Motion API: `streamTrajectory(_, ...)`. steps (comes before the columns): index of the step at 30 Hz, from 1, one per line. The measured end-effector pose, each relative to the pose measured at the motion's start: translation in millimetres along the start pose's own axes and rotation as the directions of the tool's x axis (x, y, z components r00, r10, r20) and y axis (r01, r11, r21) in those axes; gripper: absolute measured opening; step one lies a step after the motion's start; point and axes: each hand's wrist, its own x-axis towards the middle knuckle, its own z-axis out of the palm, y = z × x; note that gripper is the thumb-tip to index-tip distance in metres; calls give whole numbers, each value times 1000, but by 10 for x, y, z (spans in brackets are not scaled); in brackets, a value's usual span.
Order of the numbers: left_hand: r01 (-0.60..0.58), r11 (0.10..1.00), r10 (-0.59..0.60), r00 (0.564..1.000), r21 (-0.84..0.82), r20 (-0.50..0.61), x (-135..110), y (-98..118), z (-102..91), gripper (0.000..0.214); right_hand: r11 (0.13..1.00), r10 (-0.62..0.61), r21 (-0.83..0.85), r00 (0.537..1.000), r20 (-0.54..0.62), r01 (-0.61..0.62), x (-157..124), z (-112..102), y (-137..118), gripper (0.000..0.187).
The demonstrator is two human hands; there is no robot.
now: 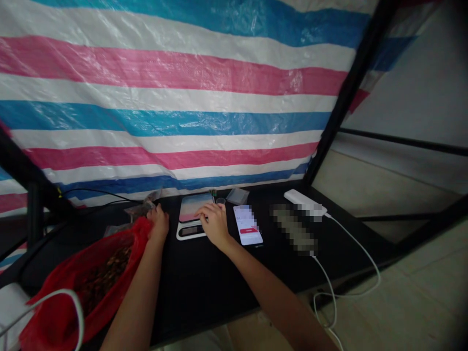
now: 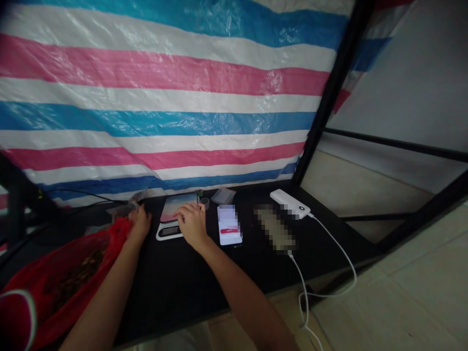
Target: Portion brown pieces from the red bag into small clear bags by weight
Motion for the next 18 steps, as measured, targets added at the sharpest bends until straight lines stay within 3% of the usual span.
streamTrajectory(6,-44,989,47,999,140,-16,-81,-71,-108,34,998,56,35,998,-11,-56,31,-38,115,22)
streamTrajectory(10,-25,988,42,993,154,-108,-124,-67,-118,31,998,52,43,998,21,-53,27,-63,87,21)
streamTrajectory(18,-82,960,84,996,266,6,-189,25,-220,31,998,-41,40,997,63,38,14,-82,38,22)
